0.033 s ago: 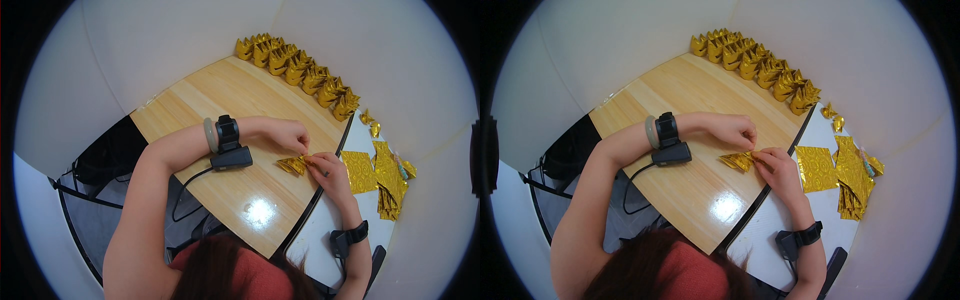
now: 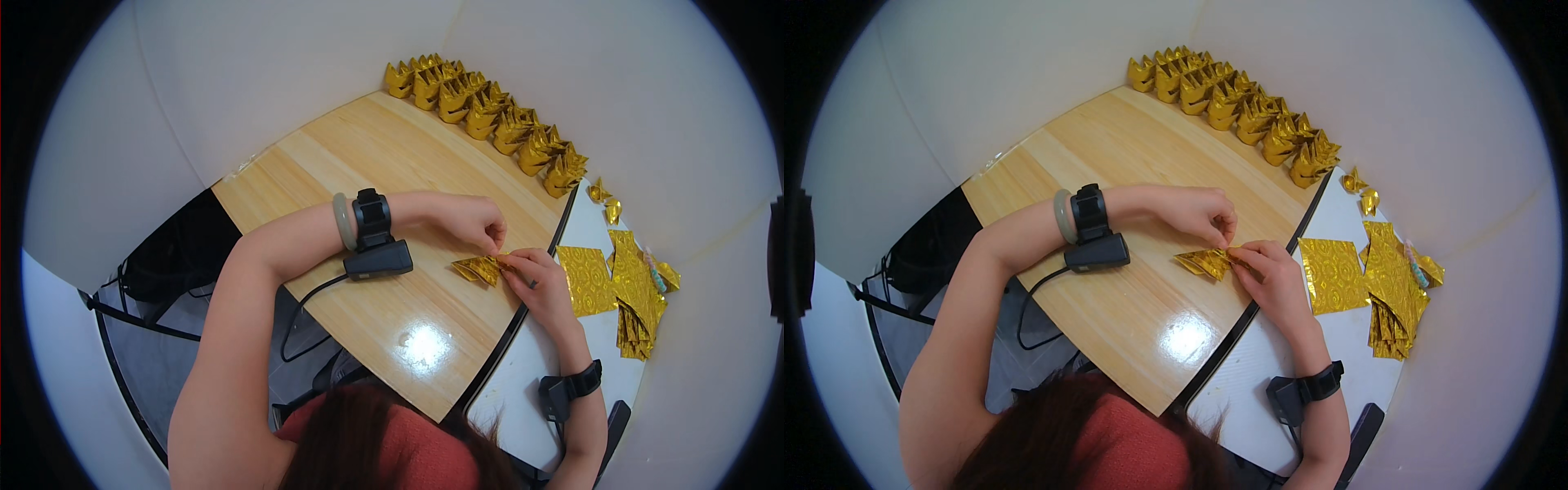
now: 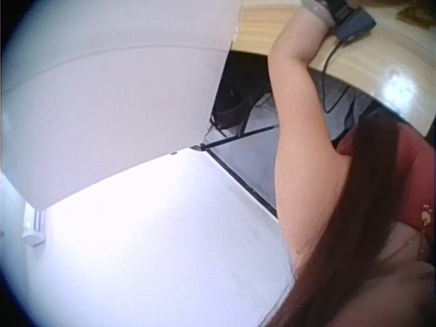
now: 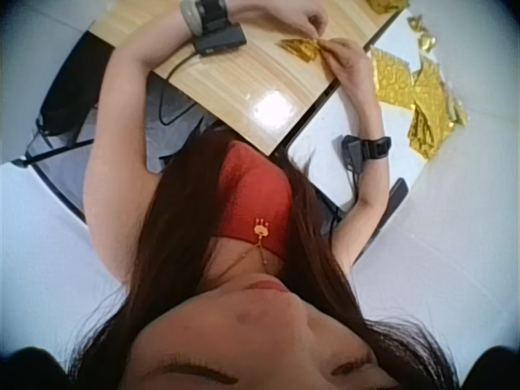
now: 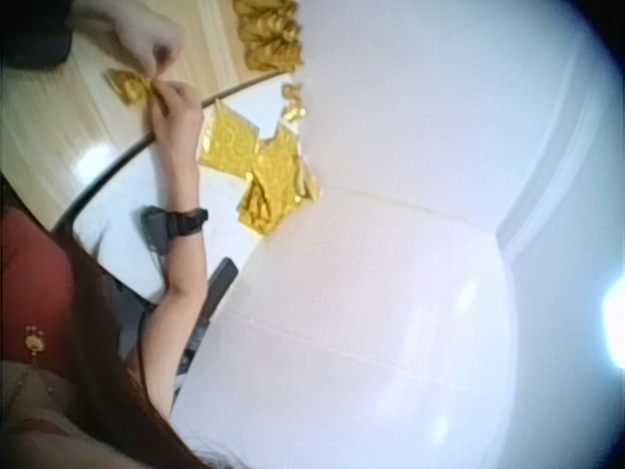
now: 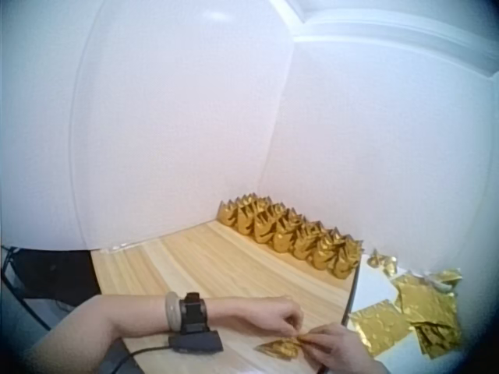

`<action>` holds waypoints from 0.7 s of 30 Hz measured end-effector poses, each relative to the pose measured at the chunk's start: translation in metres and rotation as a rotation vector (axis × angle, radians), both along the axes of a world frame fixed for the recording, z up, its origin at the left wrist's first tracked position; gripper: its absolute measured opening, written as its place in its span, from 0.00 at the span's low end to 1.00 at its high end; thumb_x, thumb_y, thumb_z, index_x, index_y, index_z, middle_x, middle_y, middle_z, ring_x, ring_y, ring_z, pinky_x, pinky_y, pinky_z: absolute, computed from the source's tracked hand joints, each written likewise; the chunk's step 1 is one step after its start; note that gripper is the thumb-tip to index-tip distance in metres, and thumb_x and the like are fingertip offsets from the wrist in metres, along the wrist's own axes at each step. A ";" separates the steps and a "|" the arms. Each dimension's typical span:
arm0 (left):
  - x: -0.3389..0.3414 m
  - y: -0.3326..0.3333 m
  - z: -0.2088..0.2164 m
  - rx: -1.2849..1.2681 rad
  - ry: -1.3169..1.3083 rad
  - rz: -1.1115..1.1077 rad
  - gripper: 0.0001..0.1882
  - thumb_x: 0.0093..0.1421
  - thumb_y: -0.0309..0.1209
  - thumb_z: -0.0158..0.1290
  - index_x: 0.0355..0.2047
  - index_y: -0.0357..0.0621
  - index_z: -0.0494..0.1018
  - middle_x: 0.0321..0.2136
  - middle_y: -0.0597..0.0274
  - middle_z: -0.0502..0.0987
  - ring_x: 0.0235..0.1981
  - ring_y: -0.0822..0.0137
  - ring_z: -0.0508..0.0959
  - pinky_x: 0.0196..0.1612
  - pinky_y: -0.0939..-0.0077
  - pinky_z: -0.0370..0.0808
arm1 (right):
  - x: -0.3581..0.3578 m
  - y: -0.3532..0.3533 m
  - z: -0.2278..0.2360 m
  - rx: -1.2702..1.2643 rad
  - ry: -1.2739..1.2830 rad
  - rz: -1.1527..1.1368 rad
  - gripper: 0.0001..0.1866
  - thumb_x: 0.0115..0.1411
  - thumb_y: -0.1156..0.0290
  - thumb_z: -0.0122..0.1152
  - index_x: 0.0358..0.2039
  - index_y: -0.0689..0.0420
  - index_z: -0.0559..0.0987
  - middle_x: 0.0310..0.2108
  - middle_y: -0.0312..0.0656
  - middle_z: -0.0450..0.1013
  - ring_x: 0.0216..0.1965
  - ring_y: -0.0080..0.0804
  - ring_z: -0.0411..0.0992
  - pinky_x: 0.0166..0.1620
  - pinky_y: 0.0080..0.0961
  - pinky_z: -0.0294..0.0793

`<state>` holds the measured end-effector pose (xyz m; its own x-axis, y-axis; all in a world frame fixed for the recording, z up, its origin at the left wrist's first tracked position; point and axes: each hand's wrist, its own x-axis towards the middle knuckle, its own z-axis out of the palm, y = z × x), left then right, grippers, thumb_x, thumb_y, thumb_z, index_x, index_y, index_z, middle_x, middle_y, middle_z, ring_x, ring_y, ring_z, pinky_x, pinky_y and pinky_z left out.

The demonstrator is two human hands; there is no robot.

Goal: Folding gold foil paper into traditional Chinese paper ingots.

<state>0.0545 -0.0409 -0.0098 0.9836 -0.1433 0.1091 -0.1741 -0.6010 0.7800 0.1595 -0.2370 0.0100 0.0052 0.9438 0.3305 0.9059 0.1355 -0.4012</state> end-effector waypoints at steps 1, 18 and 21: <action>0.000 -0.001 0.000 0.000 0.001 -0.002 0.08 0.47 0.28 0.58 0.28 0.38 0.76 0.24 0.58 0.77 0.27 0.67 0.76 0.32 0.74 0.71 | 0.000 0.000 0.000 -0.007 0.002 0.010 0.12 0.49 0.78 0.60 0.36 0.57 0.78 0.35 0.42 0.72 0.38 0.36 0.71 0.41 0.26 0.71; 0.000 -0.005 0.007 0.297 0.003 0.078 0.08 0.47 0.34 0.58 0.27 0.46 0.76 0.27 0.62 0.78 0.34 0.63 0.76 0.37 0.71 0.70 | 0.016 -0.021 0.031 -0.397 -0.365 0.130 0.26 0.55 0.80 0.46 0.55 0.48 0.65 0.57 0.36 0.60 0.60 0.34 0.56 0.62 0.46 0.47; 0.000 -0.004 0.005 0.266 0.027 0.066 0.08 0.47 0.34 0.58 0.27 0.46 0.76 0.27 0.62 0.78 0.34 0.63 0.76 0.38 0.71 0.70 | 0.012 -0.024 0.037 -0.397 -0.461 0.124 0.27 0.54 0.81 0.45 0.55 0.47 0.65 0.57 0.37 0.60 0.60 0.34 0.55 0.63 0.45 0.45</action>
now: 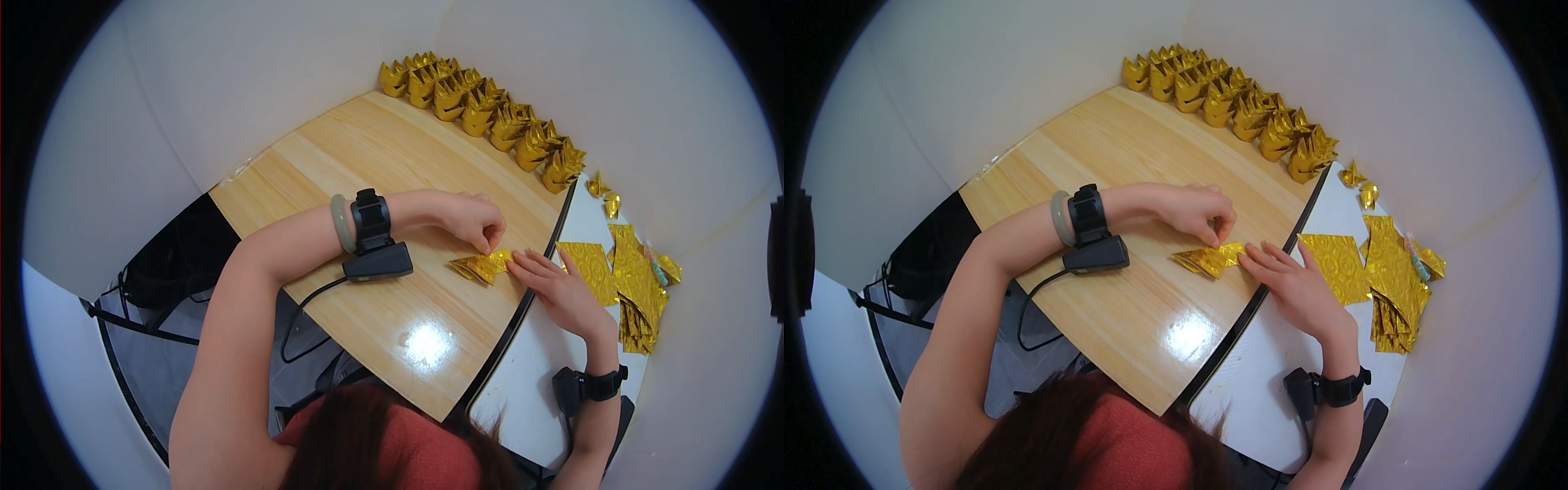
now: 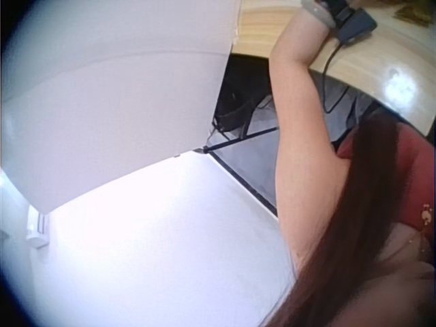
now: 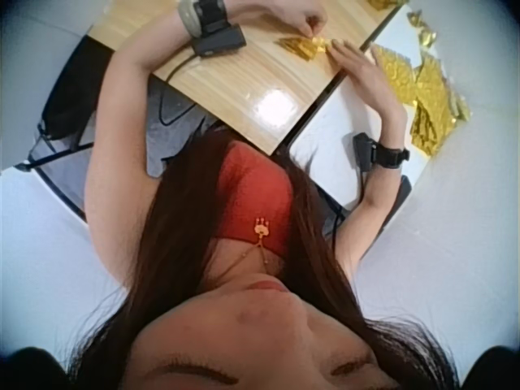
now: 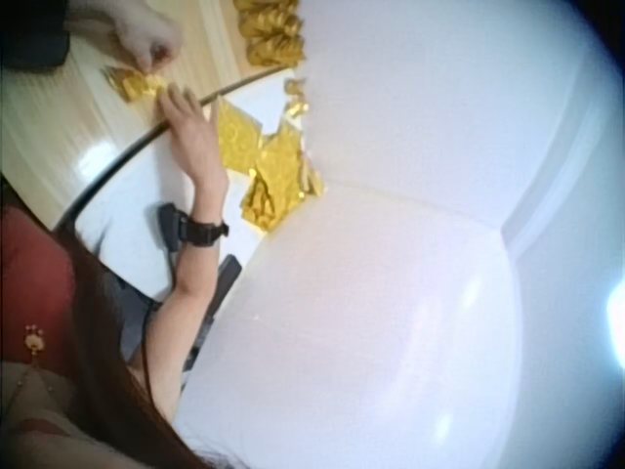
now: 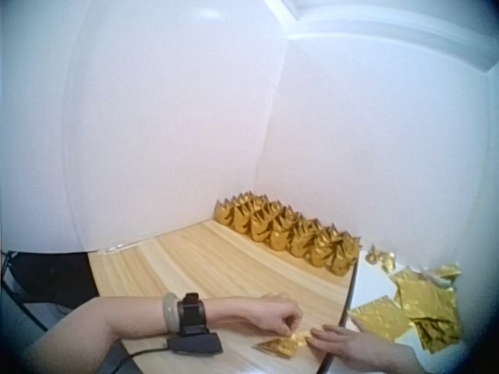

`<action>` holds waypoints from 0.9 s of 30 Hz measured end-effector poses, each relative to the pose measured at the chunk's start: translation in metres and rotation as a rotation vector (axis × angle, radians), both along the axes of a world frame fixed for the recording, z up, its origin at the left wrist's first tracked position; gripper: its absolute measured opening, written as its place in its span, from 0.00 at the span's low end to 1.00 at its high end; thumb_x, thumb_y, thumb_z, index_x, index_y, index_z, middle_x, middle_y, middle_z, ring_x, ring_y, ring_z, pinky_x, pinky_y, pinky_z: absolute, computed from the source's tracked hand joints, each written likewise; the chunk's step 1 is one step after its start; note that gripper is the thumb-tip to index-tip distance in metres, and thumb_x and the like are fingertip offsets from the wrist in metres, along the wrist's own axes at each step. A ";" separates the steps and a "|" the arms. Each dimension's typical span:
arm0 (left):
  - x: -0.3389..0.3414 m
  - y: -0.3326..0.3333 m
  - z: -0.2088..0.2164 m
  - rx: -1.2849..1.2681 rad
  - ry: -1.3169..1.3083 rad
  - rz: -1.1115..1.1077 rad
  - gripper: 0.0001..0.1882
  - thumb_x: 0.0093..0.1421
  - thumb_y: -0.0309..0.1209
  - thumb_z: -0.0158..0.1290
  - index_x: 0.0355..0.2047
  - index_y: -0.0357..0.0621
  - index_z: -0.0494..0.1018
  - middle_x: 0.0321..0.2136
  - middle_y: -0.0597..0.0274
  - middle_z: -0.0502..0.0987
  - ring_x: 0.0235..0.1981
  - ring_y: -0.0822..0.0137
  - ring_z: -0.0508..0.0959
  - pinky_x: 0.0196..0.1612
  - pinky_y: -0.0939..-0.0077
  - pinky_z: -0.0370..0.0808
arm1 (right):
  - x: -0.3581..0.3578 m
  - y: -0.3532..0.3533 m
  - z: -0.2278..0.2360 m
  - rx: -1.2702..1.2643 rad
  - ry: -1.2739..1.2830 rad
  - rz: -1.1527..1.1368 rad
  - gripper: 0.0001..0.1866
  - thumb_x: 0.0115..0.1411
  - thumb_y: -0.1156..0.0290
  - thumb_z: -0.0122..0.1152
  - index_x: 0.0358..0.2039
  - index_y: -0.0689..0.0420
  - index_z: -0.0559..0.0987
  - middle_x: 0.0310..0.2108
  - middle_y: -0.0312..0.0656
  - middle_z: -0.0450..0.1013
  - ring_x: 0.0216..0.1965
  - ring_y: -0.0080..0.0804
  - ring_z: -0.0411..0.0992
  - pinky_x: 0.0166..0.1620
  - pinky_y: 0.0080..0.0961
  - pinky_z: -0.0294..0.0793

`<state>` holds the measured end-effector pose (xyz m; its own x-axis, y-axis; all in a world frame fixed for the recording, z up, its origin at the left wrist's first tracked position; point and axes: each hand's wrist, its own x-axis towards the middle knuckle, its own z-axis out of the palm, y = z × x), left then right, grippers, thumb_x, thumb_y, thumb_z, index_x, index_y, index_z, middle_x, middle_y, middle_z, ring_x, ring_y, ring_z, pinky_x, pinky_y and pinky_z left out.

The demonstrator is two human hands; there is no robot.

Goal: Folding gold foil paper into traditional Chinese paper ingots.

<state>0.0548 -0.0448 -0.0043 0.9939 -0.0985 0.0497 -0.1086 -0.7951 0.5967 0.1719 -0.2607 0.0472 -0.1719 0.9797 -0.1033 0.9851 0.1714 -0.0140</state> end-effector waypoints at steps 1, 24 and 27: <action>-0.001 0.000 0.000 -0.001 -0.003 0.002 0.08 0.47 0.34 0.58 0.27 0.46 0.76 0.27 0.62 0.78 0.34 0.63 0.76 0.38 0.71 0.70 | -0.001 -0.001 0.003 -0.027 -0.048 -0.027 0.25 0.56 0.79 0.45 0.55 0.47 0.65 0.59 0.36 0.58 0.61 0.35 0.54 0.63 0.45 0.44; -0.002 -0.002 0.006 -0.024 0.119 0.033 0.08 0.45 0.34 0.58 0.26 0.47 0.76 0.29 0.63 0.76 0.40 0.62 0.68 0.42 0.69 0.67 | -0.021 0.007 0.008 0.099 0.066 -0.129 0.11 0.54 0.72 0.53 0.39 0.54 0.76 0.32 0.40 0.75 0.37 0.36 0.72 0.51 0.37 0.65; -0.004 -0.002 0.007 0.009 0.145 0.009 0.09 0.44 0.34 0.58 0.27 0.47 0.76 0.28 0.64 0.76 0.40 0.62 0.68 0.42 0.69 0.67 | -0.030 0.015 0.006 0.085 0.173 -0.312 0.11 0.53 0.70 0.56 0.38 0.54 0.77 0.29 0.40 0.74 0.34 0.37 0.72 0.42 0.31 0.70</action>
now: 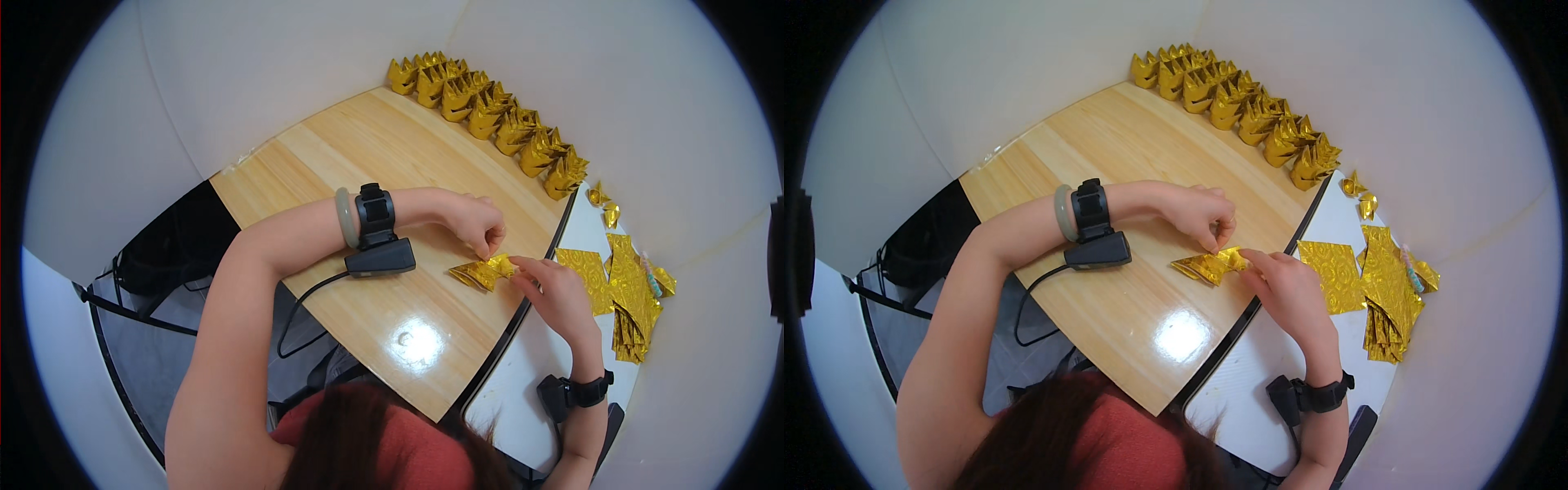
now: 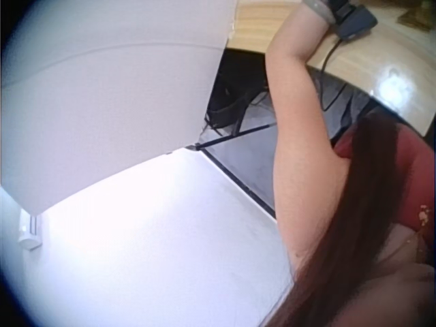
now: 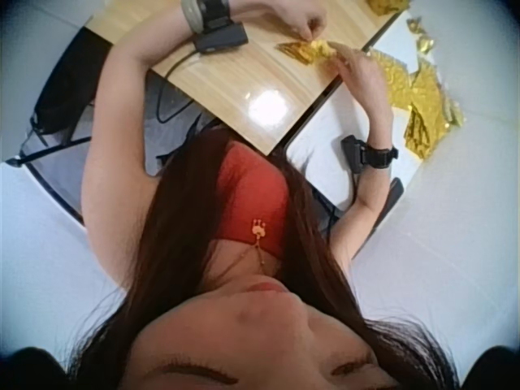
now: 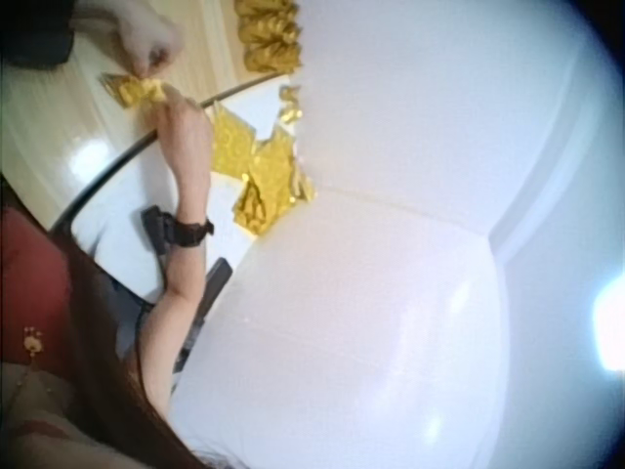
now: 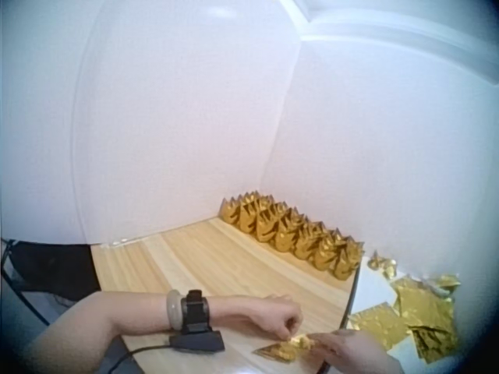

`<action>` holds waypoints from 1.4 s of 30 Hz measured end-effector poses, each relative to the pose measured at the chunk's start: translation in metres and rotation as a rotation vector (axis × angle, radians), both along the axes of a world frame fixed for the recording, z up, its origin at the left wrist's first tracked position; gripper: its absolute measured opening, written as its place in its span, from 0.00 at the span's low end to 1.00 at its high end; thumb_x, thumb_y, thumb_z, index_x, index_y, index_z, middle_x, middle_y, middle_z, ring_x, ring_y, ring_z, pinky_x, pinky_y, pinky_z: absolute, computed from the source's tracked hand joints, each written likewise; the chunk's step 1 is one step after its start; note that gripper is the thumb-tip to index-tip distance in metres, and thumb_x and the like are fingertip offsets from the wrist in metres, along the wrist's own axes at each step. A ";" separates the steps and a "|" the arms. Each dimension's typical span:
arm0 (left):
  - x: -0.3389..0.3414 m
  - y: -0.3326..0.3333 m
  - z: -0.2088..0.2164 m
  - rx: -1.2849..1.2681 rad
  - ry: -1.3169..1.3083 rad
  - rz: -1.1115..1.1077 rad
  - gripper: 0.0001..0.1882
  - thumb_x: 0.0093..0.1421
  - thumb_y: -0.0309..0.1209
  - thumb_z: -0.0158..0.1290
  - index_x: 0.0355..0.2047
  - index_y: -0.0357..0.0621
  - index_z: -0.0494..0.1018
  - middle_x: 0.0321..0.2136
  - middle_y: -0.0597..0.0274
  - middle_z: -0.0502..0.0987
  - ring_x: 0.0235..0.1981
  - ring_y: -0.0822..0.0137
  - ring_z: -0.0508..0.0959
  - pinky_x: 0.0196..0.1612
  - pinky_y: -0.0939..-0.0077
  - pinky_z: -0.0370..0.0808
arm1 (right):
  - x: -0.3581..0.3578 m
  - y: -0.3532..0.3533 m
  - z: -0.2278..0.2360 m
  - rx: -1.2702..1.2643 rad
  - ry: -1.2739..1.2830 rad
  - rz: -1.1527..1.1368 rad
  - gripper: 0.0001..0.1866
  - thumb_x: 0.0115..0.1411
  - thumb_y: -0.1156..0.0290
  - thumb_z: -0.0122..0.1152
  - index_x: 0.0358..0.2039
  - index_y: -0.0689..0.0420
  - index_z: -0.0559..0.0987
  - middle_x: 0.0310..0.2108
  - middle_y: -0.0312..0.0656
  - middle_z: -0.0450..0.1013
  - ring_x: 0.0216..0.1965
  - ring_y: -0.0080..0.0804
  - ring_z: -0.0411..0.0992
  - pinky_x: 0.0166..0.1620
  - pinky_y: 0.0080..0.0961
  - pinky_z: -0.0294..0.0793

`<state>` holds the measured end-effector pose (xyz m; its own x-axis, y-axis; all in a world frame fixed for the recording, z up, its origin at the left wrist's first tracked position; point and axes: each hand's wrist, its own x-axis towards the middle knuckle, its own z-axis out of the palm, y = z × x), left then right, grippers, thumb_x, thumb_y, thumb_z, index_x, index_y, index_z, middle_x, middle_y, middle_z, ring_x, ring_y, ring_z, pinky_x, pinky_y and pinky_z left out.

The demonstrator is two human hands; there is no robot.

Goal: Folding gold foil paper into traditional Chinese paper ingots.

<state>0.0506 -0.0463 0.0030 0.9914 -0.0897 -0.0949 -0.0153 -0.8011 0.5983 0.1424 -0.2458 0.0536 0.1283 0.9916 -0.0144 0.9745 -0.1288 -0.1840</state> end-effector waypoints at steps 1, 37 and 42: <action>0.000 -0.001 0.000 -0.001 0.000 -0.001 0.09 0.44 0.34 0.58 0.27 0.47 0.76 0.28 0.64 0.76 0.40 0.62 0.68 0.42 0.69 0.67 | -0.001 0.002 -0.004 0.069 0.009 0.050 0.12 0.50 0.71 0.58 0.38 0.54 0.77 0.28 0.40 0.74 0.33 0.36 0.72 0.39 0.30 0.71; -0.006 -0.004 0.011 -0.043 0.118 -0.101 0.12 0.45 0.32 0.61 0.27 0.41 0.72 0.23 0.63 0.75 0.27 0.67 0.73 0.30 0.74 0.68 | 0.011 0.011 -0.026 0.431 -0.257 0.430 0.09 0.41 0.77 0.58 0.27 0.59 0.77 0.24 0.37 0.68 0.29 0.32 0.69 0.30 0.26 0.71; -0.006 -0.005 0.012 -0.046 0.091 -0.118 0.11 0.45 0.32 0.61 0.25 0.41 0.73 0.22 0.62 0.75 0.27 0.67 0.73 0.30 0.73 0.68 | 0.013 0.009 -0.028 0.421 -0.276 0.431 0.09 0.42 0.77 0.58 0.28 0.59 0.77 0.24 0.37 0.68 0.29 0.32 0.69 0.30 0.26 0.71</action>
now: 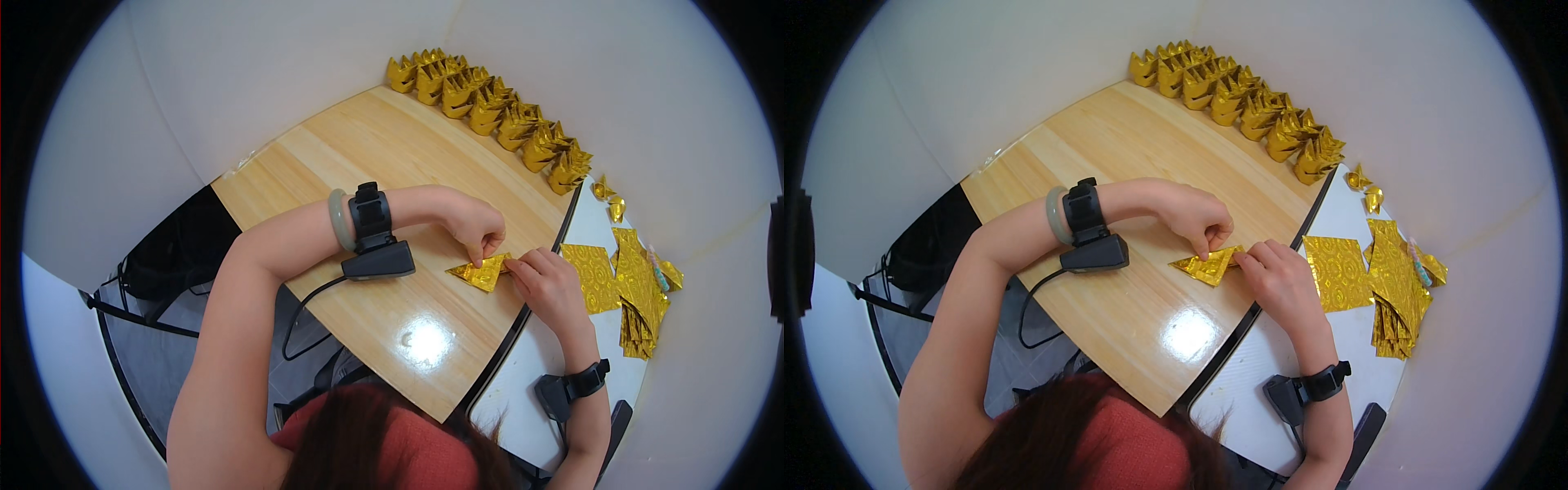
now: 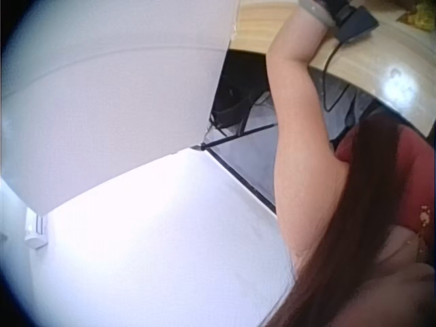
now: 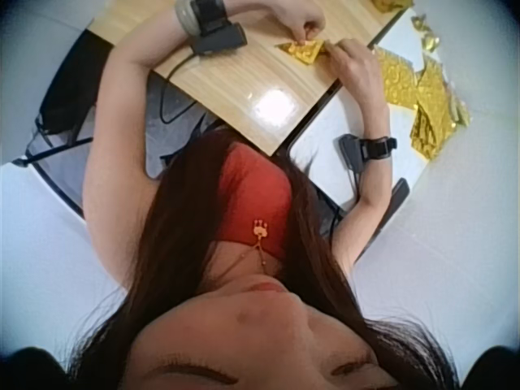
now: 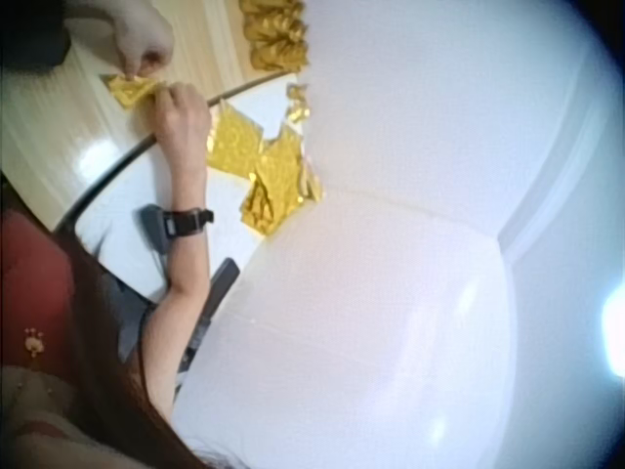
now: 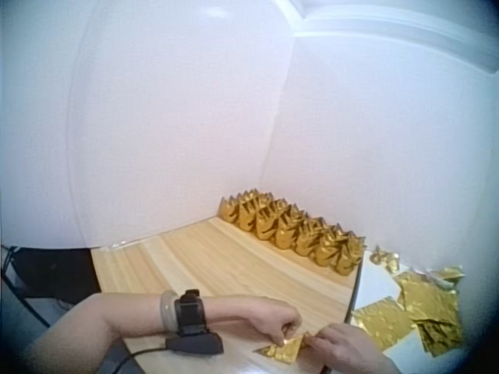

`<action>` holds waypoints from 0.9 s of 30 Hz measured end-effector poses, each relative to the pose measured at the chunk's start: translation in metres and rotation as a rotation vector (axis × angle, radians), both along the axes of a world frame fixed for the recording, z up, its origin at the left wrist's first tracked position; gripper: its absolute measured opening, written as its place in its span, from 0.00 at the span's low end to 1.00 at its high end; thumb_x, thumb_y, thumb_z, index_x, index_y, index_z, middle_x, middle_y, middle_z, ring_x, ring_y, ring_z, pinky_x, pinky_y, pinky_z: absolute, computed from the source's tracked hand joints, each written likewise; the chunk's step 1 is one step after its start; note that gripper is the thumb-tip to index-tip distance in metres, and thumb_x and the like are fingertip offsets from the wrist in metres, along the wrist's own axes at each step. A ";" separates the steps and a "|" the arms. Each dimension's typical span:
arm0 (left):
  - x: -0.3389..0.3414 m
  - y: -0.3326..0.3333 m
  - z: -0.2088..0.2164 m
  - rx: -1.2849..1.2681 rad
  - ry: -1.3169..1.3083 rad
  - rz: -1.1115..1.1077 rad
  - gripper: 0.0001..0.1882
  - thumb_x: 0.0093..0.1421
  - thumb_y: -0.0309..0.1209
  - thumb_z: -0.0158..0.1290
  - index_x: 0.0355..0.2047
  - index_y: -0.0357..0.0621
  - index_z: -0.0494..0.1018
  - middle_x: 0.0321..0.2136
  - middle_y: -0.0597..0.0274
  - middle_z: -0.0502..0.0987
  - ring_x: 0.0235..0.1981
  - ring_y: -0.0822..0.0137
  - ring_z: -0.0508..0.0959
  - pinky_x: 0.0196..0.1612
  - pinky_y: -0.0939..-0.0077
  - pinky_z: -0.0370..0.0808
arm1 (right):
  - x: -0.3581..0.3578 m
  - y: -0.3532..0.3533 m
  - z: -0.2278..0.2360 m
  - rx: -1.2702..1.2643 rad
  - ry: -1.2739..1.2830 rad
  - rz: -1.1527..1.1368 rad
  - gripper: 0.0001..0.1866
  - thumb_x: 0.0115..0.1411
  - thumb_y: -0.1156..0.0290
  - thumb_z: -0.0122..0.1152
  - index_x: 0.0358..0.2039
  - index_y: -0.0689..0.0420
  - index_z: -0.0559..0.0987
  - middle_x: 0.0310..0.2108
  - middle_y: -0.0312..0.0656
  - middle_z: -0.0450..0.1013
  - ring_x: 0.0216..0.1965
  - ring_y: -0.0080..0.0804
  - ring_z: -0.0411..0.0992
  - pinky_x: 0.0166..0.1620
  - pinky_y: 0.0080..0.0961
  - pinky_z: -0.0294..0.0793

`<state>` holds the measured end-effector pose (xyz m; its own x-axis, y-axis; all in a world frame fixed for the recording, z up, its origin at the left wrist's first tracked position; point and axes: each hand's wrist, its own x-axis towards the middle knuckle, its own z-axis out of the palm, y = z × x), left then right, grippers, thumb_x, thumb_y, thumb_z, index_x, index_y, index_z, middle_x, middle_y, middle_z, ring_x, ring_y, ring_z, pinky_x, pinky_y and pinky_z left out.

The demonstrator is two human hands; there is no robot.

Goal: Folding gold foil paper into traditional Chinese paper ingots.

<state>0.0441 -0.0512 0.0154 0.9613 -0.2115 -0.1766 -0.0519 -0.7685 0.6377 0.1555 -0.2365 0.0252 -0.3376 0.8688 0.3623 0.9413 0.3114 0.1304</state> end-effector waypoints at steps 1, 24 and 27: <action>0.000 0.000 0.000 0.000 0.000 0.000 0.11 0.45 0.32 0.61 0.25 0.41 0.73 0.22 0.62 0.75 0.27 0.67 0.73 0.30 0.73 0.68 | 0.001 0.000 0.000 -0.004 0.017 0.008 0.10 0.42 0.77 0.58 0.29 0.58 0.77 0.24 0.38 0.69 0.28 0.33 0.69 0.30 0.26 0.71; 0.000 -0.015 -0.009 -0.002 -0.318 0.203 0.18 0.42 0.28 0.62 0.34 0.36 0.71 0.30 0.54 0.76 0.32 0.61 0.76 0.34 0.70 0.72 | 0.007 0.012 -0.023 -0.402 1.067 -0.523 0.16 0.48 0.73 0.66 0.35 0.60 0.69 0.33 0.43 0.69 0.39 0.25 0.67 0.39 0.19 0.67; 0.006 -0.014 -0.011 -0.336 -0.203 0.231 0.15 0.45 0.24 0.59 0.33 0.34 0.70 0.28 0.55 0.75 0.32 0.65 0.77 0.35 0.74 0.73 | 0.004 0.012 -0.026 -0.226 1.406 -0.331 0.16 0.51 0.76 0.63 0.38 0.60 0.66 0.34 0.41 0.69 0.37 0.20 0.68 0.38 0.16 0.67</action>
<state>0.0504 -0.0655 0.0046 0.9981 -0.0009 0.0624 -0.0535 -0.5267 0.8484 0.1598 -0.2242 -0.0008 0.3941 0.9167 0.0663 0.2802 -0.0512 -0.9586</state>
